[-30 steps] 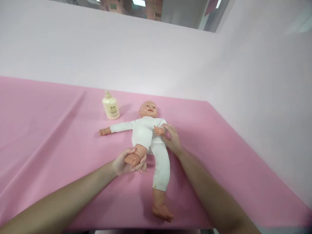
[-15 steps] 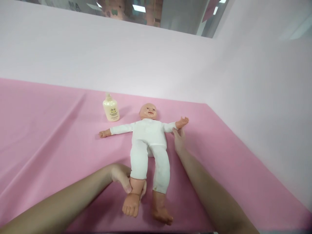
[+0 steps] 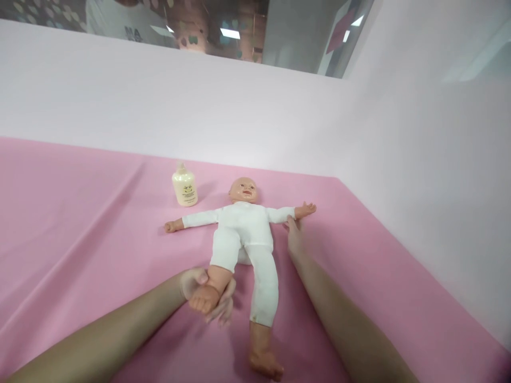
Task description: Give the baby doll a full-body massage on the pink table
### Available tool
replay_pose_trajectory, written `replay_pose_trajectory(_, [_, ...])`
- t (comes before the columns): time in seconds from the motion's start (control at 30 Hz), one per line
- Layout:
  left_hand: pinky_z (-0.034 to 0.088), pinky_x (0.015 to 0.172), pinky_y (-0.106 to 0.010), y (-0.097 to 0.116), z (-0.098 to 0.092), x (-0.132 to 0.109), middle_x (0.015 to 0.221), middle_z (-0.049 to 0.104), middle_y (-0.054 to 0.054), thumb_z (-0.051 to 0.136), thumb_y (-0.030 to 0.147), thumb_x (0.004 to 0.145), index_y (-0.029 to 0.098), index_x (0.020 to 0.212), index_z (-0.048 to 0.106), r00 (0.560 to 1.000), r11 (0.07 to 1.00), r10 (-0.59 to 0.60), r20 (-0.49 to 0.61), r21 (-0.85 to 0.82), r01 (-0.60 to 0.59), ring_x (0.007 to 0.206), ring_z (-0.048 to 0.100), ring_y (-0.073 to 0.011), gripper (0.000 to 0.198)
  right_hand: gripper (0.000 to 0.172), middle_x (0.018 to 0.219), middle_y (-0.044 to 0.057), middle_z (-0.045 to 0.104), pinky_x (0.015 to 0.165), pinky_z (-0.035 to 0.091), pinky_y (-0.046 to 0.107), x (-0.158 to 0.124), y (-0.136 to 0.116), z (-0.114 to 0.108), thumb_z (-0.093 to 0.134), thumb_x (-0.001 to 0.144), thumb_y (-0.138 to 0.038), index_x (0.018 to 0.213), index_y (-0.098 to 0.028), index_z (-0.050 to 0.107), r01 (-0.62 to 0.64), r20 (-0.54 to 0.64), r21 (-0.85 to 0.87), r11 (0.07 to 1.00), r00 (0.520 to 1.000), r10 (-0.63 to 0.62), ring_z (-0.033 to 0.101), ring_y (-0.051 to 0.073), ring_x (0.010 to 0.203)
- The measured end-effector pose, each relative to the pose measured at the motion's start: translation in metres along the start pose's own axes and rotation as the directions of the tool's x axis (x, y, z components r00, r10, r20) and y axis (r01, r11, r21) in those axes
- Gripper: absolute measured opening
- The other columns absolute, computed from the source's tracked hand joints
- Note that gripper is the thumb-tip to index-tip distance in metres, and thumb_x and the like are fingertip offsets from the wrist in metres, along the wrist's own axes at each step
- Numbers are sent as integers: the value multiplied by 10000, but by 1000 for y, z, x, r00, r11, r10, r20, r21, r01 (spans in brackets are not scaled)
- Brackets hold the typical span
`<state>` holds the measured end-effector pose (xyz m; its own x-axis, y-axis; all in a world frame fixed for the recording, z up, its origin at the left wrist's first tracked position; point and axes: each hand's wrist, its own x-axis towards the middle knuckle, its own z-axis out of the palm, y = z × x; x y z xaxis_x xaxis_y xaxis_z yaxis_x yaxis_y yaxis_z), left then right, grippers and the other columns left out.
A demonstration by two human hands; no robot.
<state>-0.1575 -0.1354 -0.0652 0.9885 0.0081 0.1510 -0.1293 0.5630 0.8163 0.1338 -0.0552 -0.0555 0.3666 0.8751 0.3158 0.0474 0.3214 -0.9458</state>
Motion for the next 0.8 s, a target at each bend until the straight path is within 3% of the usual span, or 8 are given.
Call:
replay_pose_trajectory(0.07, [505, 842, -485, 1, -2, 2, 468, 568, -43, 644, 734, 647, 243, 738, 603, 990, 994, 104, -96, -25, -107, 630, 577, -266, 501, 923, 1742, 95, 181, 1123, 523, 473, 0, -4, 1, 593, 905, -481, 1671, -299, 111, 77, 4, -31, 997, 997, -77, 426, 291, 1505])
replay_pose_trajectory(0.17, [484, 865, -475, 2, -1, 6, 432, 467, 0, 584, 719, 725, 227, 726, 560, 940, 975, 199, -279, -38, -218, 641, 541, -242, 493, 923, 1727, 114, 237, 1137, 517, 457, -3, -7, 3, 649, 894, -527, 1657, -272, 196, 172, 10, -50, 984, 985, -172, 442, 313, 1496])
replay_pose_trajectory(0.3, [462, 811, -400, 3, 0, 13, 403, 333, 49, 575, 724, 768, 228, 701, 516, 852, 952, 249, -460, -45, -303, 608, 487, -204, 504, 678, 1508, 137, 569, 1109, 530, 506, -12, -8, 4, 671, 897, -499, 1506, -259, 495, 263, 122, -198, 944, 962, -243, 620, 328, 1302])
replay_pose_trajectory(0.37, [448, 782, -368, 4, 0, 16, 409, 285, 60, 592, 715, 777, 224, 690, 520, 803, 941, 257, -538, -51, -335, 604, 468, -193, 504, 500, 1343, 120, 682, 1139, 492, 562, -17, -9, 3, 668, 903, -463, 1354, -251, 633, 383, 228, -281, 880, 917, -326, 641, 336, 1257])
replay_pose_trajectory(0.47, [445, 781, -366, 5, -1, 19, 424, 265, 64, 631, 710, 764, 211, 680, 545, 755, 928, 253, -605, -69, -366, 588, 431, -179, 513, 373, 1295, 82, 711, 1150, 480, 583, -22, -13, 3, 655, 916, -400, 1277, -312, 693, 520, 382, -314, 794, 835, -396, 641, 332, 1259])
replay_pose_trajectory(0.57, [441, 779, -377, 1, -7, 21, 424, 310, 53, 627, 734, 751, 198, 713, 595, 800, 938, 248, -546, -72, -340, 583, 431, -186, 538, 363, 1302, 70, 714, 1139, 495, 588, -23, -15, 4, 649, 922, -380, 1279, -346, 697, 547, 413, -308, 778, 814, -409, 650, 333, 1253])
replay_pose_trajectory(0.7, [431, 738, -399, -16, -21, 22, 468, 459, 7, 533, 763, 767, 198, 822, 656, 921, 974, 209, -327, -10, -225, 581, 482, -222, 581, 431, 1314, 97, 714, 1101, 527, 593, -18, -10, 3, 689, 901, -456, 1303, -303, 681, 408, 279, -259, 876, 899, -336, 672, 342, 1226])
replay_pose_trajectory(0.8, [444, 703, -443, -28, -26, 21, 562, 557, -31, 560, 727, 720, 205, 841, 676, 966, 985, 169, -198, 77, -157, 561, 522, -241, 549, 624, 1387, 127, 679, 1039, 581, 537, -9, -6, 4, 733, 844, -525, 1397, -260, 618, 241, 162, -106, 965, 961, -223, 703, 334, 1191])
